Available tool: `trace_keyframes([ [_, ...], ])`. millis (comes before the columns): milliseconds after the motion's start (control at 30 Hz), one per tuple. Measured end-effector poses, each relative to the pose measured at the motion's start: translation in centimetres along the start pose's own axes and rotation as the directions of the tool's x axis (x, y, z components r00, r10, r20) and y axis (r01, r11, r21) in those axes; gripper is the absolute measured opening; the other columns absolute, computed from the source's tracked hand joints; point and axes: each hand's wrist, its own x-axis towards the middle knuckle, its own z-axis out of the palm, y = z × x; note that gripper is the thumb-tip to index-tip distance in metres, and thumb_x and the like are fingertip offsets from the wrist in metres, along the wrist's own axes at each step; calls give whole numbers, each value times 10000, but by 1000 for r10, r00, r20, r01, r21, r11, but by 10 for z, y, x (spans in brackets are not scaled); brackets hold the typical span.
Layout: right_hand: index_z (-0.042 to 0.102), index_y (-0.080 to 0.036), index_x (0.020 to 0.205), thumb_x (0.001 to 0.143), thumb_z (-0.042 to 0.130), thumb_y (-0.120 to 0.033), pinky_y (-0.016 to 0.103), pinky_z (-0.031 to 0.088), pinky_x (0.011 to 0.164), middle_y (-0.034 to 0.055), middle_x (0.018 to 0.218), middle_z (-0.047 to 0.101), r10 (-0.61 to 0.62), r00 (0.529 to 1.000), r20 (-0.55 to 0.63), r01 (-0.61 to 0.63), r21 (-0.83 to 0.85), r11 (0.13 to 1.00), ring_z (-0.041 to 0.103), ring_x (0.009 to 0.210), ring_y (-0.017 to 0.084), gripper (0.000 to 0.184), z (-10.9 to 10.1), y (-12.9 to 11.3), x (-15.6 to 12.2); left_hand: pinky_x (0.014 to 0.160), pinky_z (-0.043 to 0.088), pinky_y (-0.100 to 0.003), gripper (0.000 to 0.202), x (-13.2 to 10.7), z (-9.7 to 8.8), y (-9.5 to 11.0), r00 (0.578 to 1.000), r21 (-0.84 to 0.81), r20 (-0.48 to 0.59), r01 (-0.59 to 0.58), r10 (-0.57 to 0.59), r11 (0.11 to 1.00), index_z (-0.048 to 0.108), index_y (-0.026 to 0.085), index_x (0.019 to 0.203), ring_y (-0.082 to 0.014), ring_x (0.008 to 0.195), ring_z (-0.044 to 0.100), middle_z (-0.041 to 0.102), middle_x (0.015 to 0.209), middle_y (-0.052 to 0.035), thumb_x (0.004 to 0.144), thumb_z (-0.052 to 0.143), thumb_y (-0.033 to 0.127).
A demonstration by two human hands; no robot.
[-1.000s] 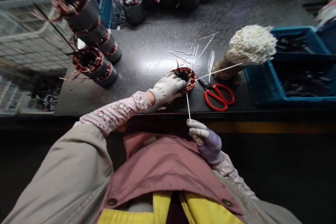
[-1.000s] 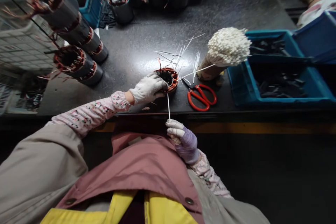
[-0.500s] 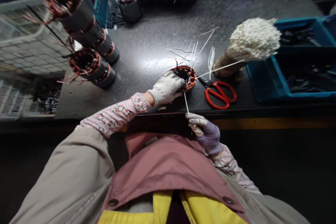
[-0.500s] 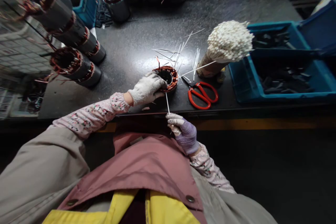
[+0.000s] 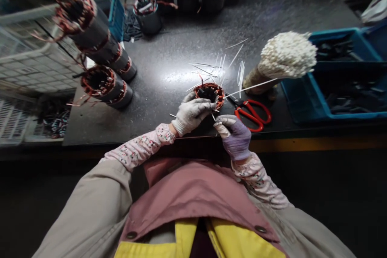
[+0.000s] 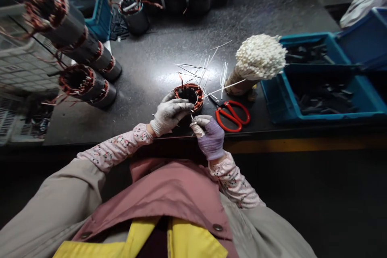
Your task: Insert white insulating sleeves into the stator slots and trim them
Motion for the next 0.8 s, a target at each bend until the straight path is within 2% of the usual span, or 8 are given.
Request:
trace_keyframes([
  [100, 701, -205, 808, 840, 659, -261, 268, 567, 732, 28, 808, 721, -58, 997, 60, 64, -112, 992, 684, 754, 143, 77, -5, -7, 11, 1141, 323, -398, 200, 3, -1, -2, 997, 1, -8, -71, 71, 997, 722, 270, 985, -132, 993, 705, 775, 960, 15, 968, 531, 328],
  [200, 707, -200, 773, 833, 651, -319, 274, 557, 697, 32, 749, 714, 58, 991, 123, -31, -204, 978, 672, 699, 156, 145, -1, 0, 25, 1141, 320, -398, 213, 4, -3, -2, 996, -4, -8, -89, 89, 996, 724, 269, 988, -129, 1000, 704, 775, 975, 16, 974, 519, 327],
  [267, 705, -195, 749, 814, 650, -360, 286, 553, 676, 39, 719, 710, 162, 969, 186, -113, -249, 962, 658, 661, 166, 185, 2, 6, 32, 1130, 332, -393, 225, 4, -3, -2, 997, -4, 7, -74, 74, 997, 725, 272, 982, -126, 1022, 697, 771, 1004, 16, 979, 506, 320],
  [333, 699, -197, 733, 806, 639, -384, 293, 548, 674, 45, 711, 708, 218, 945, 245, -145, -286, 947, 649, 652, 171, 210, 1, 8, 35, 1121, 341, -390, 233, 4, -4, -1, 998, 0, 49, -43, 43, 999, 726, 281, 985, -122, 1047, 688, 766, 1034, 17, 981, 496, 316],
  [500, 694, -223, 743, 836, 603, -390, 287, 539, 691, 28, 749, 709, 138, 951, 276, -69, -246, 967, 652, 694, 163, 211, -13, -6, 31, 1113, 347, -384, 232, 5, -5, 0, 994, 1, 109, 2, -2, 1000, 723, 296, 1009, -117, 1064, 684, 765, 1038, 21, 982, 495, 327],
  [567, 699, -221, 757, 838, 610, -390, 290, 536, 694, 30, 756, 710, 162, 952, 260, -91, -266, 960, 654, 699, 166, 208, -13, -7, 31, 1118, 342, -384, 231, 5, -6, 1, 992, 12, 127, 0, -2, 1000, 722, 296, 1013, -116, 1072, 681, 763, 1049, 22, 984, 494, 326],
  [700, 705, -202, 783, 828, 620, -386, 303, 531, 714, 46, 779, 715, 264, 906, 333, -137, -359, 923, 663, 728, 187, 208, -3, 4, 38, 1135, 325, -388, 229, 6, -7, 1, 988, 48, 152, 0, -7, 999, 717, 294, 1027, -117, 1107, 664, 754, 1084, 21, 984, 493, 312],
  [800, 714, -192, 878, 859, 584, -408, 316, 502, 723, 77, 870, 717, 241, 902, 358, -23, -518, 855, 659, 797, 212, 253, 1, 7, 44, 1135, 329, -387, 229, 7, -6, -1, 984, 44, 175, 9, -16, 999, 720, 289, 1023, -121, 1112, 664, 754, 1084, 18, 980, 496, 307],
])
